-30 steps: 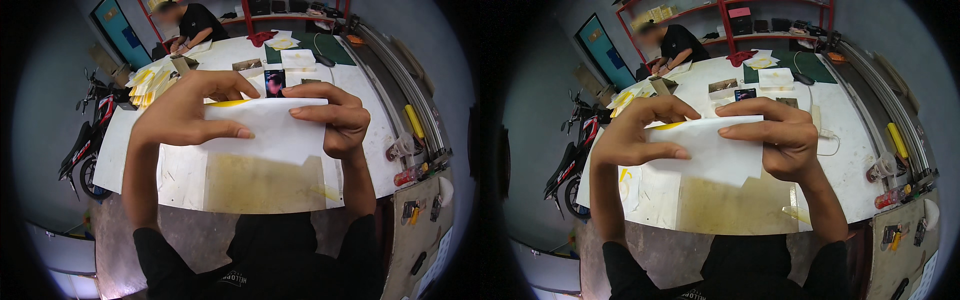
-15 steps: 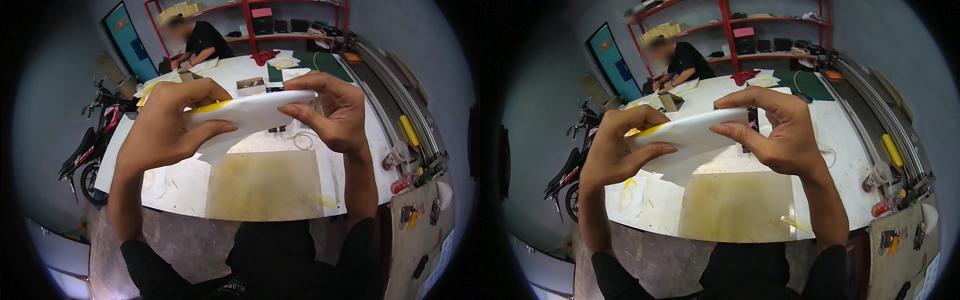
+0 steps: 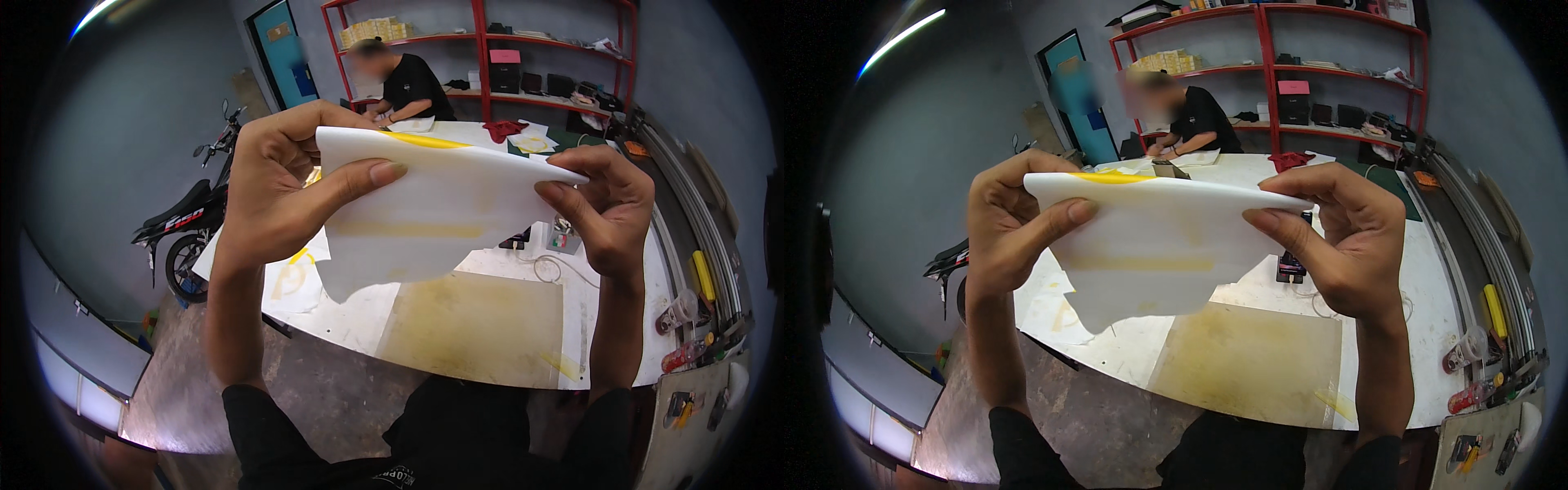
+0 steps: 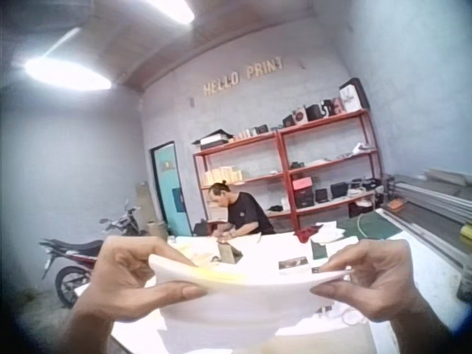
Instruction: The person places a white sheet with a yellow graphic onto a work surface, smooths it with a yellow squeegee, peels off a backing layer, and presses the sticker down. They repeat this process on multiple sheets, inspecting edges and smoothing surfaces.
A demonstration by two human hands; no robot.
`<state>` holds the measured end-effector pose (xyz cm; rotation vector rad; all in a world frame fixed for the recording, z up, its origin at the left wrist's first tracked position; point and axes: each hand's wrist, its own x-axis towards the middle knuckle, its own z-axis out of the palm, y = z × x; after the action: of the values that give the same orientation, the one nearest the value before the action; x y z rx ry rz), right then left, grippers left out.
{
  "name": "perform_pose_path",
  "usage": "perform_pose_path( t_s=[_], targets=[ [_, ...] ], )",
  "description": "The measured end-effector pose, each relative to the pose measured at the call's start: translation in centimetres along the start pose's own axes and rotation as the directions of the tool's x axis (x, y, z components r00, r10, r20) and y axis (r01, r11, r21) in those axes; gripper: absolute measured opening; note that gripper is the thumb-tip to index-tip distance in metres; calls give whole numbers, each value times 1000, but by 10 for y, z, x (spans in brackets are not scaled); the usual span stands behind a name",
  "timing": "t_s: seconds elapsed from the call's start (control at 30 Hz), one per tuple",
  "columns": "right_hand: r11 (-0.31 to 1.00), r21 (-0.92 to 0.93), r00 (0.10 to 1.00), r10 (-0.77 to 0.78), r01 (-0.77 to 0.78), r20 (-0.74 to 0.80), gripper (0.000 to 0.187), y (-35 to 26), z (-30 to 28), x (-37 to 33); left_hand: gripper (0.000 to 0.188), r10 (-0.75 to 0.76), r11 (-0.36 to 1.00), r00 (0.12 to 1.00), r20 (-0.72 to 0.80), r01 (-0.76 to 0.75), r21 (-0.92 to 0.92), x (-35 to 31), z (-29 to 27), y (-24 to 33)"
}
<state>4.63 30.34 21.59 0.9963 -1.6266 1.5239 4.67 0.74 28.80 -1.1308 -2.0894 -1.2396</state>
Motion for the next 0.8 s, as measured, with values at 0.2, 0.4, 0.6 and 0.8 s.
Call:
perform_pose_path(
  t_s=[0.2,0.4,0.6,0.8],
  targets=[
    [926,-349,983,-97,148,159,29,-10,-4,15,25,-43,999,999,27,42,27,-1,-1,5],
    [806,-460,908,-210,371,364,24,-33,21,44,21,-19,999,996,85,16,32,1,5,4],
    [841,-409,908,-205,354,365,15,-43,38,54,25,9,999,997,75,-11,33,3,8,7],
    [823,-425,901,-217,375,374,11,-41,39,51,22,-21,1000,997,77,21,-5,3,9,11]
  ],
)
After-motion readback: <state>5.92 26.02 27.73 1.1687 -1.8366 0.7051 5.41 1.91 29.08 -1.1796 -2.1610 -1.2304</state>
